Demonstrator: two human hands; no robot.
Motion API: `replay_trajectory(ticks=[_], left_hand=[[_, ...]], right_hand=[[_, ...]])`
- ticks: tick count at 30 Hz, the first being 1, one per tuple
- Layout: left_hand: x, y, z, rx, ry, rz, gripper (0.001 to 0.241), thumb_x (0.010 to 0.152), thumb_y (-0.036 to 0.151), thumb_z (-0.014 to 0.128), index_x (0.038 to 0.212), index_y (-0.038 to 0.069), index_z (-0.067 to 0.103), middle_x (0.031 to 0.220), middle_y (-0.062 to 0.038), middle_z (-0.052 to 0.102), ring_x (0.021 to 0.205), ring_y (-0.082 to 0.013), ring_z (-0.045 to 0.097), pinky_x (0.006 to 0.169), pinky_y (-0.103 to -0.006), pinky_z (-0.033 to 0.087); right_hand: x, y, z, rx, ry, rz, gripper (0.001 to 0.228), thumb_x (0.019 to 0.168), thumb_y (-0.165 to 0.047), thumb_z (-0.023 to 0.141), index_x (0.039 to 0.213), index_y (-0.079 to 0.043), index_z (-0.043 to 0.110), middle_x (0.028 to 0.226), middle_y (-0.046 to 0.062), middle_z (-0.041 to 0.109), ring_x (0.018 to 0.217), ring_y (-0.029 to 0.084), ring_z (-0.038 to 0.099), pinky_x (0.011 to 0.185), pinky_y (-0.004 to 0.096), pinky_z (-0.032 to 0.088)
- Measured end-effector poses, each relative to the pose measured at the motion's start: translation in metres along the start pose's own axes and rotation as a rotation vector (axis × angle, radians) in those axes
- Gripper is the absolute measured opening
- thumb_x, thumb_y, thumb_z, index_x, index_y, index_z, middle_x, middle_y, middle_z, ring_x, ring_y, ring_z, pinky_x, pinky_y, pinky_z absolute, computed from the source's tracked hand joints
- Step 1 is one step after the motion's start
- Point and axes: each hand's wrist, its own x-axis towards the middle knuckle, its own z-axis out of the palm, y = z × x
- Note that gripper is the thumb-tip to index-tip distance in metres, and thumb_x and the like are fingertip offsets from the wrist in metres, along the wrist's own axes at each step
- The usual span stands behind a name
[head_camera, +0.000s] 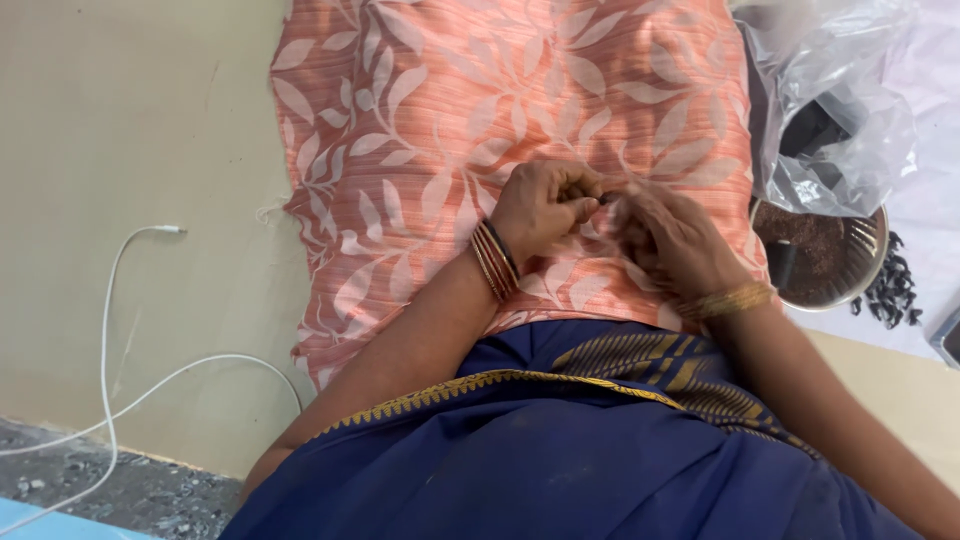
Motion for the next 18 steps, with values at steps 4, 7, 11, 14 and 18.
replay_trajectory(ticks=[4,7,11,14,18], left_hand=[[0.004,-0.018,-0.002,-0.289,-0.012,-0.428,0.009,0.088,-0.002,0.071,0.095,0.000,0.074,0.071,-0.004,0.072,0.058,-0.0117,0.066,0.052,-0.0276,0.055],[0.006,-0.022,0.003,-0.590,-0.076,-0.545,0.013,0.088,-0.007,0.062,0.095,-0.001,0.072,0.070,-0.008,0.070,0.055,-0.0141,0.065,0.052,-0.0301,0.058],[0.003,-0.043,0.003,-0.545,-0.151,-0.513,0.009,0.091,-0.005,0.065,0.093,-0.003,0.074,0.070,-0.009,0.070,0.053,-0.0146,0.063,0.047,-0.0268,0.052],[0.006,-0.042,0.002,-0.461,-0.112,-0.523,0.002,0.090,-0.004,0.071,0.090,-0.002,0.070,0.070,-0.009,0.071,0.055,-0.0161,0.067,0.046,-0.0285,0.052],[0.003,-0.013,0.001,-0.219,-0.075,-0.214,0.007,0.085,-0.004,0.075,0.091,-0.001,0.072,0.081,-0.009,0.077,0.068,-0.0147,0.073,0.058,-0.0287,0.060]], right_hand=[[0.022,-0.034,-0.005,0.134,-0.103,0.839,0.034,0.103,-0.019,0.058,0.134,-0.008,0.061,0.113,0.014,0.067,0.094,0.030,0.071,0.077,0.041,0.055],[0.027,-0.036,-0.008,-0.098,-0.213,0.480,0.053,0.088,-0.010,0.065,0.141,-0.010,0.060,0.127,0.014,0.065,0.109,0.031,0.066,0.079,0.041,0.054],[0.009,-0.017,0.007,-0.271,-0.203,0.158,0.057,0.081,-0.014,0.068,0.136,-0.003,0.058,0.124,0.014,0.061,0.117,0.035,0.065,0.090,0.044,0.054],[0.007,-0.010,0.011,-0.127,-0.350,0.398,0.033,0.087,-0.013,0.069,0.118,-0.006,0.062,0.108,0.013,0.062,0.100,0.034,0.065,0.082,0.044,0.054],[-0.004,0.001,0.022,-0.079,-0.132,0.378,0.008,0.098,-0.011,0.062,0.106,-0.009,0.061,0.097,0.009,0.063,0.087,0.029,0.063,0.075,0.040,0.051]])
